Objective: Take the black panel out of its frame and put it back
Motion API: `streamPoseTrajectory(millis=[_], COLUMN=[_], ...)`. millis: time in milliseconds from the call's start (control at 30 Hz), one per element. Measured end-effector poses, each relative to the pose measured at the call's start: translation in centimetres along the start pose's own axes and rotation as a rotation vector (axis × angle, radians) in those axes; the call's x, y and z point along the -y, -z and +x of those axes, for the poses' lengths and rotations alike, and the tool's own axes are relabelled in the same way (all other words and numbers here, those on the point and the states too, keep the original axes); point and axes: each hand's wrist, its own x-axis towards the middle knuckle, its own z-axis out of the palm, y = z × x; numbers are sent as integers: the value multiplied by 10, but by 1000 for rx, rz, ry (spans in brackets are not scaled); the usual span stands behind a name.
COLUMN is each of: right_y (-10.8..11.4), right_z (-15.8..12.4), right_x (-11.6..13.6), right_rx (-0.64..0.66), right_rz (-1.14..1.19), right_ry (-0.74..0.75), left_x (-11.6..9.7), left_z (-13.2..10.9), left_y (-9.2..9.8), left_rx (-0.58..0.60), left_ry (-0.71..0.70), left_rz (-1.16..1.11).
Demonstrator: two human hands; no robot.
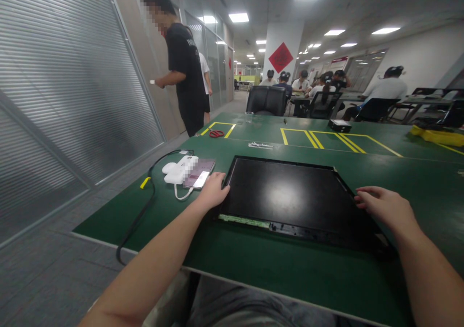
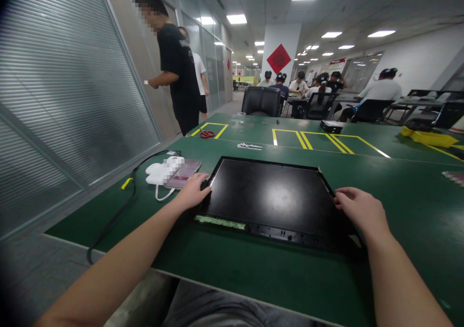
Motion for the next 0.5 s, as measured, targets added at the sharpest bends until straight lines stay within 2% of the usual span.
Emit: streamPoseTrajectory(millis=[133,333,500], right_y=[8,3,1], right_z=[-1,7,6], right_x=[3,-1,1], right_rx=[22,107,157], right_rz=[-76,-177,-180], right_ry=[-100,-91,-73], left_x=[1,-2,-2], left_z=[2,3,4], left_y=[0,1,4], left_rx=[62,81,91], left_ry=[8,-7,-3], left_rz=[91,124,51])
